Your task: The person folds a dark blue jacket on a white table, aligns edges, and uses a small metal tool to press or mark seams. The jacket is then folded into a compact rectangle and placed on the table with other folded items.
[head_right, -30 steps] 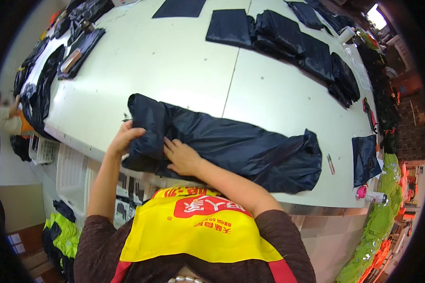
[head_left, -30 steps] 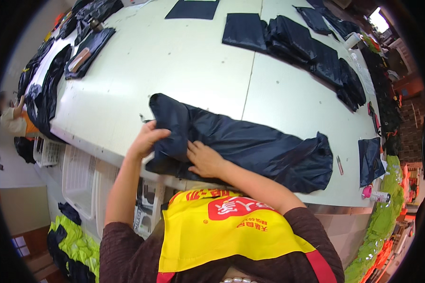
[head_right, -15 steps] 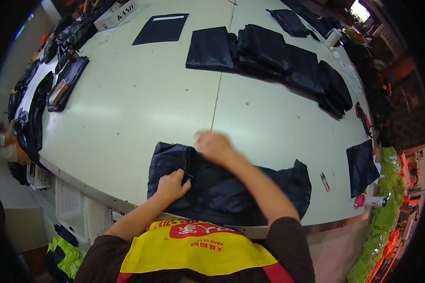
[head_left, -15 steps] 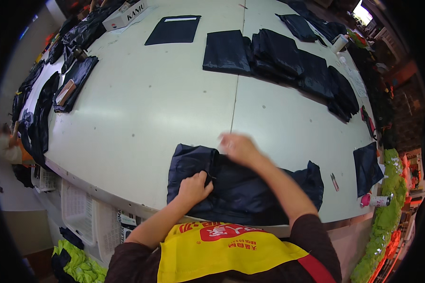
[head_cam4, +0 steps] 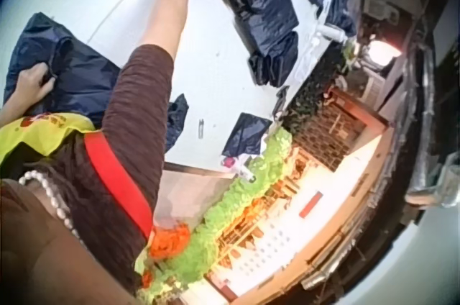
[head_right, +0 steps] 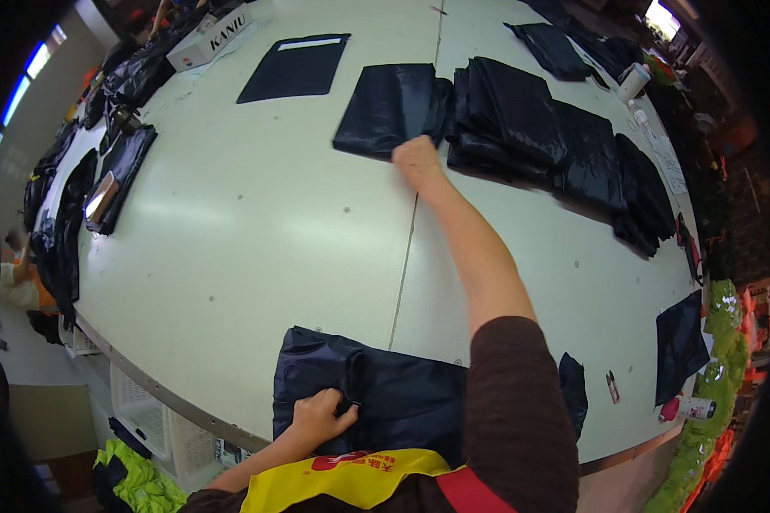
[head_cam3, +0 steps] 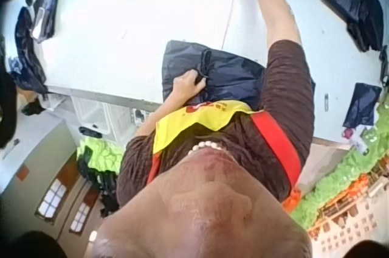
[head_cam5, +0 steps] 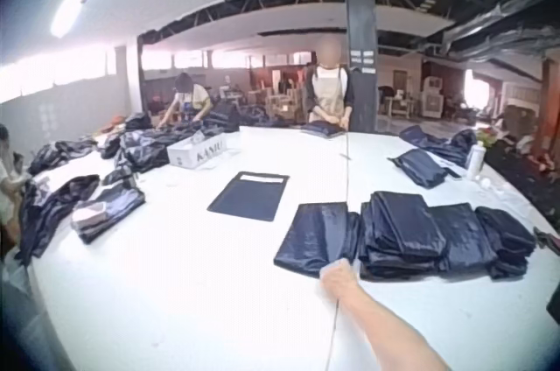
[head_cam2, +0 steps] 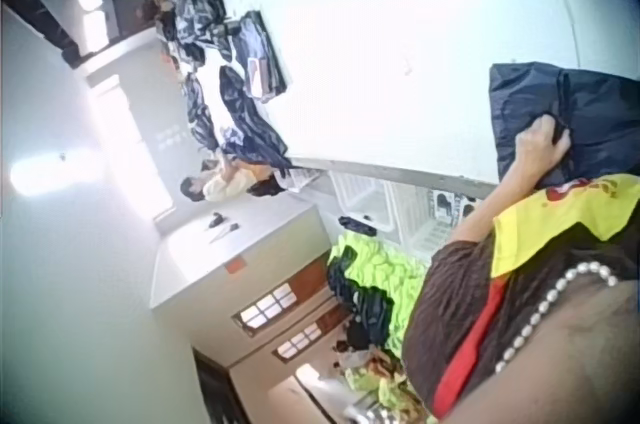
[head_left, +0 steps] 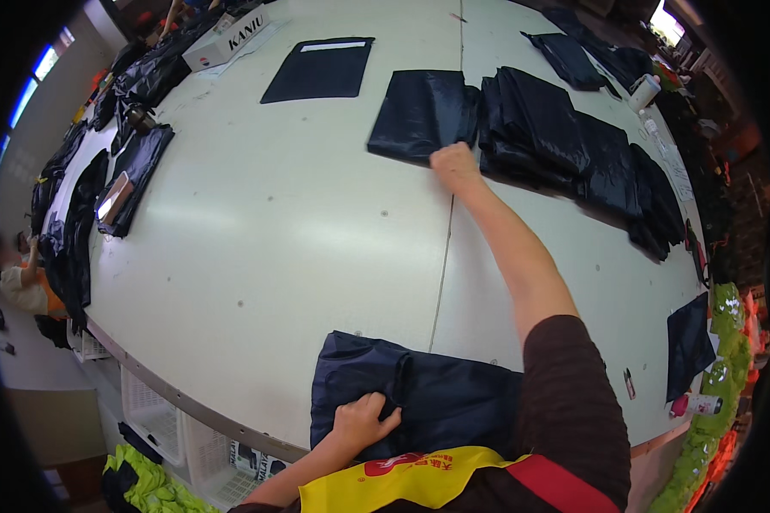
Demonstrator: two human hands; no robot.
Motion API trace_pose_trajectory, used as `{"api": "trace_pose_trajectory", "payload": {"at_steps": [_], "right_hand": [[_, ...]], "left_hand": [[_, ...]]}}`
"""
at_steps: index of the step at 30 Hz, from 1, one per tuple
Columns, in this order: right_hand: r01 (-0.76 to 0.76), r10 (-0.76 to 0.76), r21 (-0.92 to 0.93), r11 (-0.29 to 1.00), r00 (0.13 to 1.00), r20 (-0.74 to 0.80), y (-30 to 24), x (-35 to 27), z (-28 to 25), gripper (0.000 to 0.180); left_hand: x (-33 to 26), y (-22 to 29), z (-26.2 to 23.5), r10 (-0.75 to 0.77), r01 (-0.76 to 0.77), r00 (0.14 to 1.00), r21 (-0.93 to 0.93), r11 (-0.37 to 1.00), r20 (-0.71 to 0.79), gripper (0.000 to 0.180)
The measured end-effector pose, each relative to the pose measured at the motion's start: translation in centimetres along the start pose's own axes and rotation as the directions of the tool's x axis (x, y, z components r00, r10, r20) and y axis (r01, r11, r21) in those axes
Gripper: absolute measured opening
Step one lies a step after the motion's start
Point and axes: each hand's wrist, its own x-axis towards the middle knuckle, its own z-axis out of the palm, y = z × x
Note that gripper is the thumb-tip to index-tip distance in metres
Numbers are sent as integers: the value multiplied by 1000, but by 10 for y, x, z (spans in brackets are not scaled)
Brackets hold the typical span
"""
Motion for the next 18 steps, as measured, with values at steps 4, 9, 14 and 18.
{"api": "trace_pose_trajectory", "payload": {"at_steps": [4,9,14,18], "right_hand": [[156,-167,162,974,984,58,-95,-10,-57,9],[9,-23,374,928,999,32,-137,-25,-133,25],[-575,474,295,763,808,349,-109,-16,-115,81],[-765,472,152,625,526,707,-105,-15,-125,96]], "left_hand": [[1,0,2,20,-20,999,-12,1000,-30,32],[7,4,1,19,-19,1000,3,1000,-23,34],[4,4,5,6,-6,1000,-4,1000,1,33],[1,4,5,11,-11,1000,14,1000,-13,32]]}}
